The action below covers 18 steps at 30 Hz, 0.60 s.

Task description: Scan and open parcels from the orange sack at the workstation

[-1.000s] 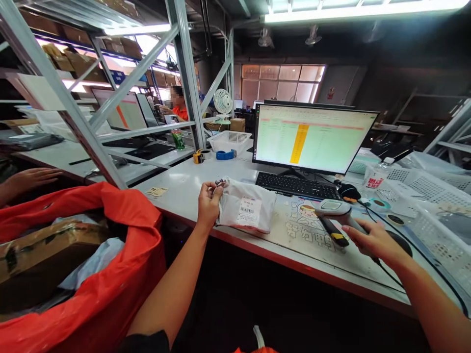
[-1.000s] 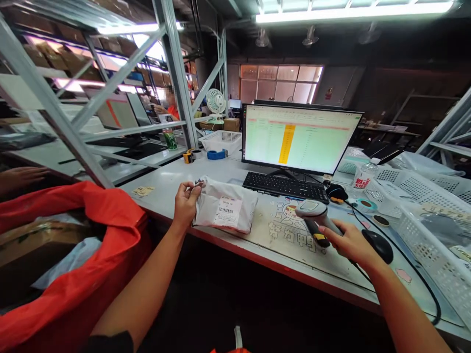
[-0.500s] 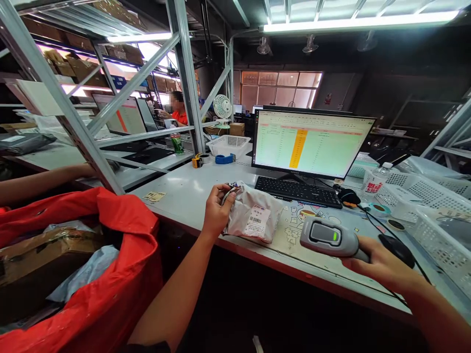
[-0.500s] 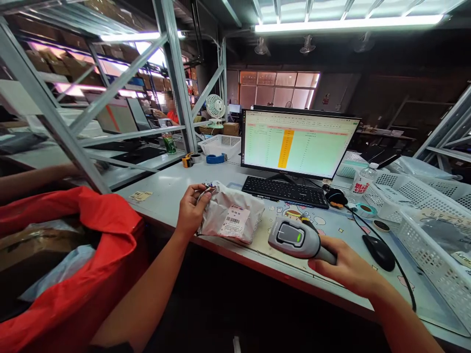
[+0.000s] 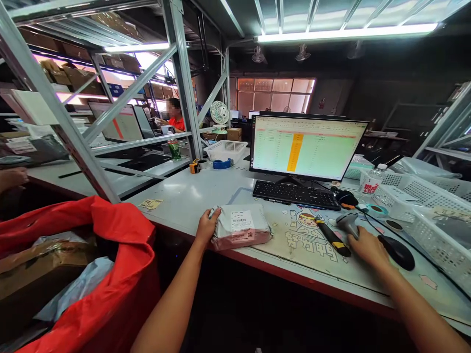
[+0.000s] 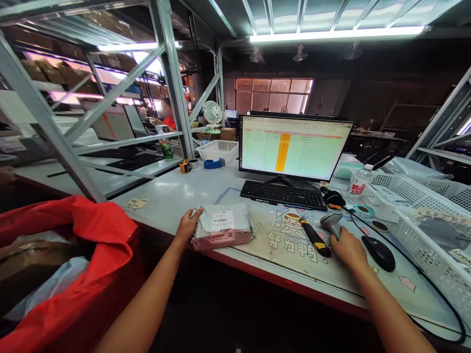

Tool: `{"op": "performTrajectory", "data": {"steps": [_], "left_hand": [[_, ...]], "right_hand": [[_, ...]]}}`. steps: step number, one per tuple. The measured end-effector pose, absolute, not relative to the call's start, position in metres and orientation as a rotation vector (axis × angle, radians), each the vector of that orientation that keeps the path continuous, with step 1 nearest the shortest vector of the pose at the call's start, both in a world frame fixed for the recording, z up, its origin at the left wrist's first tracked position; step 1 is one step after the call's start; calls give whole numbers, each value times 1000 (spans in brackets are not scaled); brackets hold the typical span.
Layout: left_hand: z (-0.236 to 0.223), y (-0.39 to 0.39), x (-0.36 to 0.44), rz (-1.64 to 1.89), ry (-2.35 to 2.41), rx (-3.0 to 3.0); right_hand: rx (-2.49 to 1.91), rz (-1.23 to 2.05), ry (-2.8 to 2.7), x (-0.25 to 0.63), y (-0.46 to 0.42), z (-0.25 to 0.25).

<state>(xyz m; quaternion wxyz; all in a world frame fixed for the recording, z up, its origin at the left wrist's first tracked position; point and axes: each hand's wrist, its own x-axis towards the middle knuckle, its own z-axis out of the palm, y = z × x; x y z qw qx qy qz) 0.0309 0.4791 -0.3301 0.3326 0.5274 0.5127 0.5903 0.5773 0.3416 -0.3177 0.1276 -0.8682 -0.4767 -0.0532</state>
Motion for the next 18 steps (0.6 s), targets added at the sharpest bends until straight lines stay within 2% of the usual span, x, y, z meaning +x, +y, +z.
{"op": "performTrajectory", "data": {"steps": [5, 8, 12, 18], "left_hand": [[-343, 486, 35, 1519, 1436, 1464], [-347, 489, 37, 1518, 1543, 1524], [-348, 489, 36, 1493, 1580, 1548], [-342, 481, 35, 1496, 1595, 1564]], "right_hand": [[-2590, -317, -1387, 561, 339, -296], [-2368, -565, -1441, 549, 366, -264], [-2310, -346, -1704, 542, 431, -245], [-2389, -197, -1783, 531, 489, -255]]}}
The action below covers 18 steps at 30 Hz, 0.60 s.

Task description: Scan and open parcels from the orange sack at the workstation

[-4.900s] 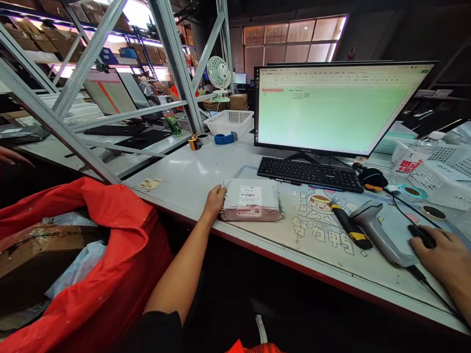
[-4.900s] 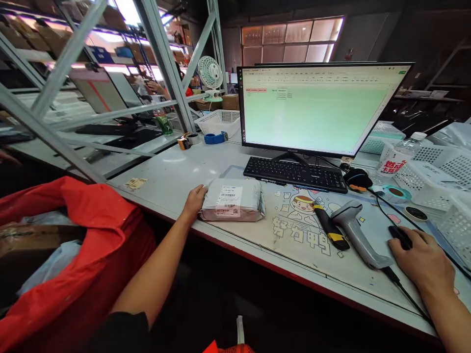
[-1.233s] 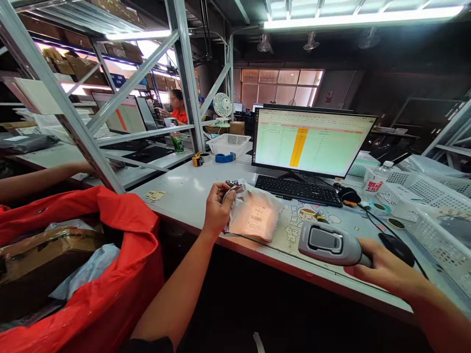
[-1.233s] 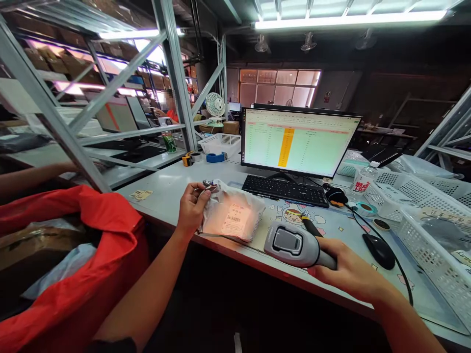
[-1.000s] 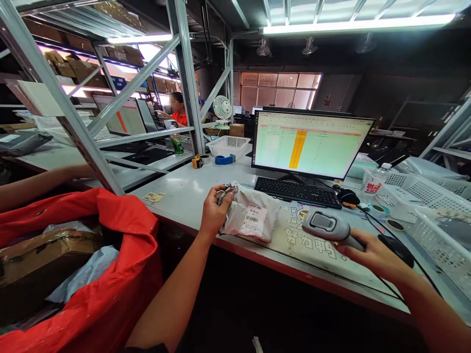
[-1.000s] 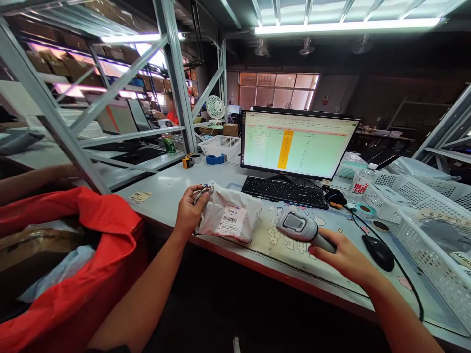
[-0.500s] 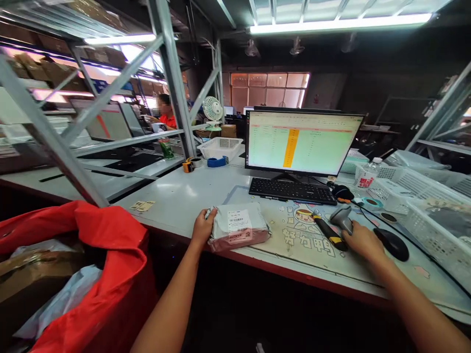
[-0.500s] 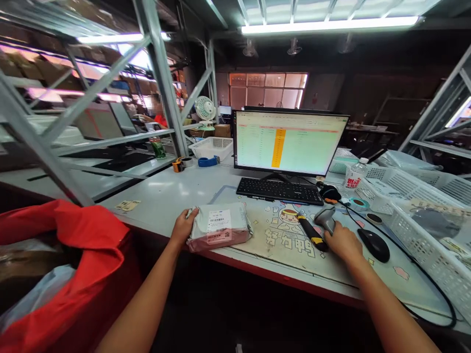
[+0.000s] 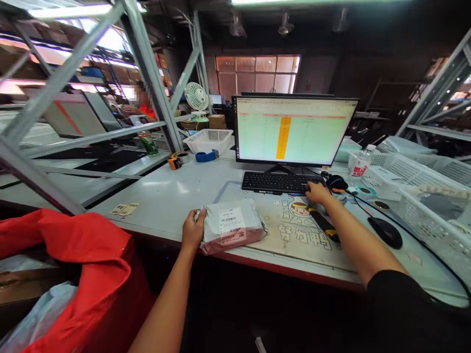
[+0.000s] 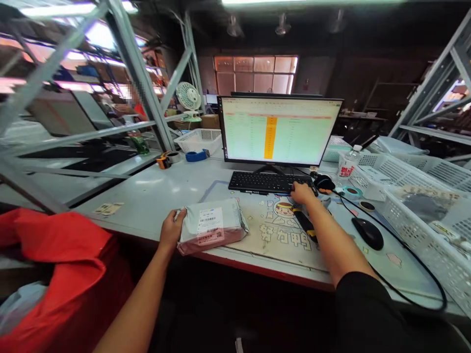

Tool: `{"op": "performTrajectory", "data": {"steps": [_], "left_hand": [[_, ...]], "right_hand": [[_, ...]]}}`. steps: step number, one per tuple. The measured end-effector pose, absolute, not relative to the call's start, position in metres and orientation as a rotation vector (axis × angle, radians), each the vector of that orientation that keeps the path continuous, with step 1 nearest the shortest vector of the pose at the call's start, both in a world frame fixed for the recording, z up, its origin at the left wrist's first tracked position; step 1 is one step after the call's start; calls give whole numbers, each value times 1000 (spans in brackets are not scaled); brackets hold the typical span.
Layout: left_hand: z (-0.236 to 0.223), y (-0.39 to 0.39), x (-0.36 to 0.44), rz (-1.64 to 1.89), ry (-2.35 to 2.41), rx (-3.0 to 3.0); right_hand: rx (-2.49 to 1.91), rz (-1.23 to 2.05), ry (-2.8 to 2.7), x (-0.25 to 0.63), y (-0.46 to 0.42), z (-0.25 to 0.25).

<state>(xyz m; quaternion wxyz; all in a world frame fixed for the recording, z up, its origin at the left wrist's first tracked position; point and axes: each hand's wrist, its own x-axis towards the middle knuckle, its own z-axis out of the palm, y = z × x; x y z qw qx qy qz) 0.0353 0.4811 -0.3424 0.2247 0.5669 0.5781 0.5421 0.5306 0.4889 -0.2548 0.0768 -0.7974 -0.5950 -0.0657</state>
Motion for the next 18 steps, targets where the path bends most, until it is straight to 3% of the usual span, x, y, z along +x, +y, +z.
{"op": "performTrajectory", "data": {"steps": [18], "left_hand": [[-346, 481, 36, 1531, 1594, 1490]], "right_hand": [[-2322, -167, -1849, 525, 497, -264]]}}
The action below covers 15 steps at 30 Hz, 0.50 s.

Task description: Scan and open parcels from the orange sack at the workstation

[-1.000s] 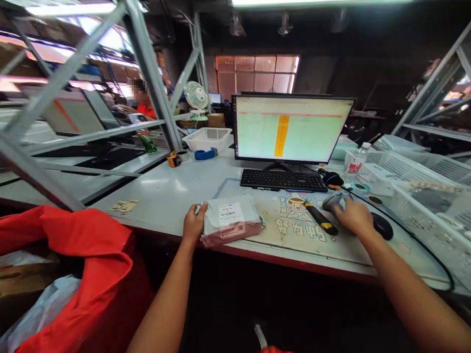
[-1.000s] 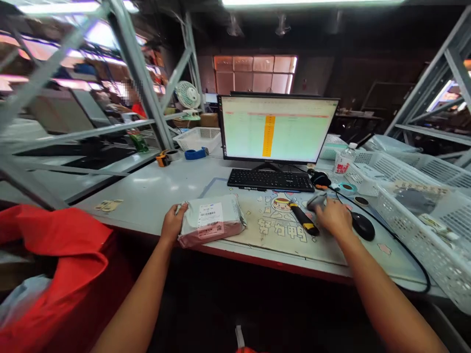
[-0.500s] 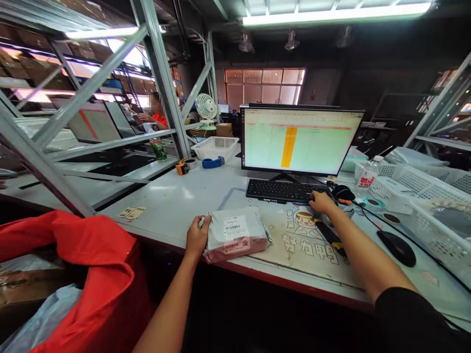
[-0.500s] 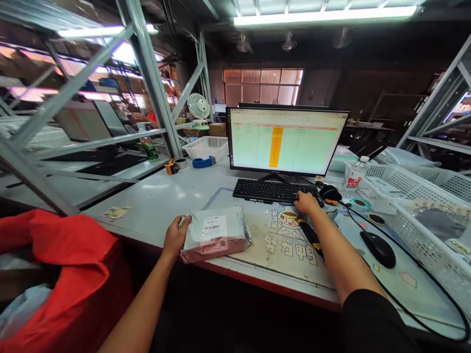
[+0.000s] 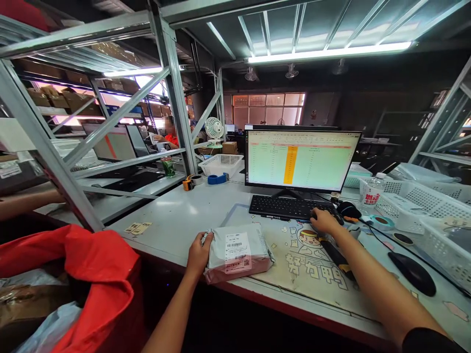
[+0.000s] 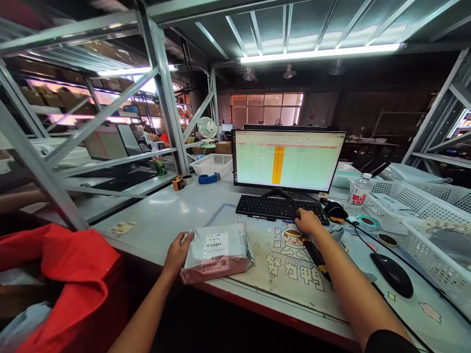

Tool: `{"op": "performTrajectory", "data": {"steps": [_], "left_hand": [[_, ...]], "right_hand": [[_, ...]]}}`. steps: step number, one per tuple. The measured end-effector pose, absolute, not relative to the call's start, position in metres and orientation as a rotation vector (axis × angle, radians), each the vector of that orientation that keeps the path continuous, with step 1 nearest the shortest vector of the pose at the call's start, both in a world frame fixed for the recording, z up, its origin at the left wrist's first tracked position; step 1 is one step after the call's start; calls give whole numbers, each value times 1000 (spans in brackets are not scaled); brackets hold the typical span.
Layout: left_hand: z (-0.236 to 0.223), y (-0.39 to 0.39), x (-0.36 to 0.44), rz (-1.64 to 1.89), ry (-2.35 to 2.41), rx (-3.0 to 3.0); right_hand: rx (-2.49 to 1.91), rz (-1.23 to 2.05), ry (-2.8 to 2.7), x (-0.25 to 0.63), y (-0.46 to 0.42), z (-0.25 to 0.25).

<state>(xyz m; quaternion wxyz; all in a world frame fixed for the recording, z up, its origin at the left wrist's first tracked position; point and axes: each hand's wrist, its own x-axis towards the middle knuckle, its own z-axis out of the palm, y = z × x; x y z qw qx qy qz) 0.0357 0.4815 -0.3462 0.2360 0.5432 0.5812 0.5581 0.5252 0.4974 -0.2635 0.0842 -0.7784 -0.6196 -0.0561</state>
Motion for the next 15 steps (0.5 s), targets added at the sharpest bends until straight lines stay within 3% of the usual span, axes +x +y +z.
{"op": "performTrajectory", "data": {"steps": [15], "left_hand": [[-324, 482, 32, 1494, 1525, 1522]], "right_hand": [[-2256, -102, -1909, 509, 434, -264]]}}
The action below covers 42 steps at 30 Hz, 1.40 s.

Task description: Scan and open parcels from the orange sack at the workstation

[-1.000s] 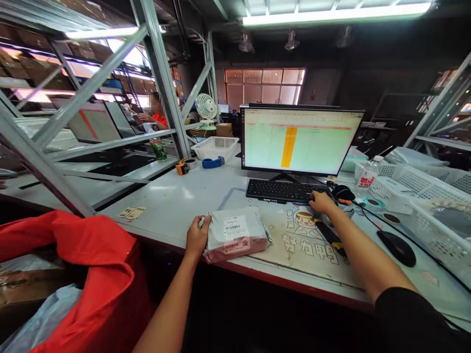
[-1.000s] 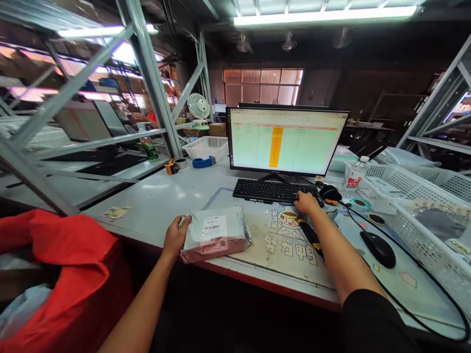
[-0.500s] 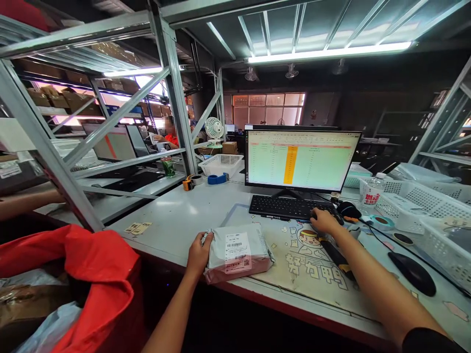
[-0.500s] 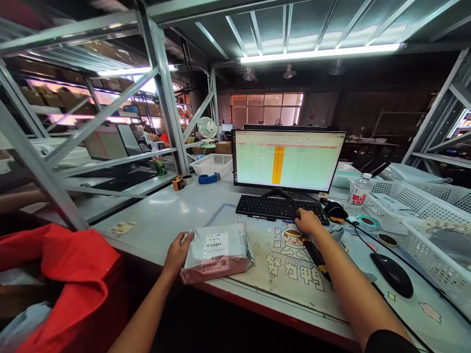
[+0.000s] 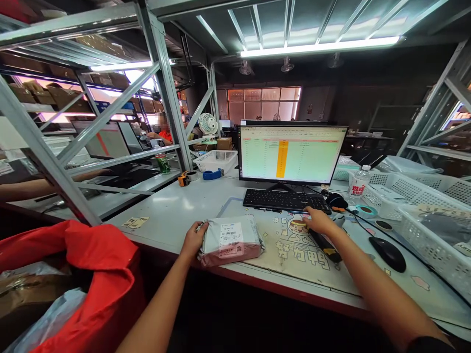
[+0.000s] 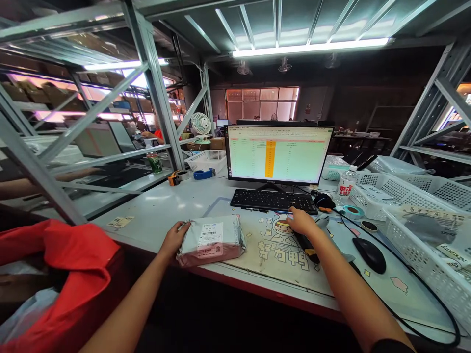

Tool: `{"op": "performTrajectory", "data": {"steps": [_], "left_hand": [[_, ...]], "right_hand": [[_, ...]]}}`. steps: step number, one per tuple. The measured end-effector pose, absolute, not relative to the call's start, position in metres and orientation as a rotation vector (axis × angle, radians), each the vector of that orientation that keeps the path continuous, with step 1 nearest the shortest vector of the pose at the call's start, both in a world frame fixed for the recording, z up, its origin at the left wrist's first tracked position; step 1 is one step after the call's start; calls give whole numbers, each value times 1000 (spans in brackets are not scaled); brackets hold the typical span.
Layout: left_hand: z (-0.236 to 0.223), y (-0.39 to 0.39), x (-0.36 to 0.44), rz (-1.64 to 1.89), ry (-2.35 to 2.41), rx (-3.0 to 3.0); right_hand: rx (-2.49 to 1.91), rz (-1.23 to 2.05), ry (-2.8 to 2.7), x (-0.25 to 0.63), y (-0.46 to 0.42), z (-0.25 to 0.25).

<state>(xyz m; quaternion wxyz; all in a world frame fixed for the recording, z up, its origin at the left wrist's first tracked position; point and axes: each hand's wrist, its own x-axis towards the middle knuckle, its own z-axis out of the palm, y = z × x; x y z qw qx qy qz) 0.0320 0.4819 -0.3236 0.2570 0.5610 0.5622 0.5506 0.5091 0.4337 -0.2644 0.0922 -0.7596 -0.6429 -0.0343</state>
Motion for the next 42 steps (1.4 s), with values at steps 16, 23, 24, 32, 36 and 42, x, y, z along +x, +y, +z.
{"op": "performTrajectory", "data": {"steps": [16, 23, 24, 32, 36, 42], "left_hand": [[-325, 351, 83, 1423, 661, 2525], [-366, 315, 85, 1338, 809, 2175], [-368, 314, 87, 1357, 826, 2141], [-374, 319, 74, 1470, 863, 2069], [-375, 342, 46, 1493, 973, 1988], [-365, 382, 35, 1472, 1081, 2071]], "right_hand": [[-2056, -26, -1664, 523, 322, -307], [-1432, 261, -1713, 457, 347, -238], [-1343, 337, -1802, 434, 354, -229], [-1245, 427, -2430, 297, 399, -207], [-1407, 412, -2383, 356, 400, -203], [-1716, 296, -2180, 487, 349, -215]]}}
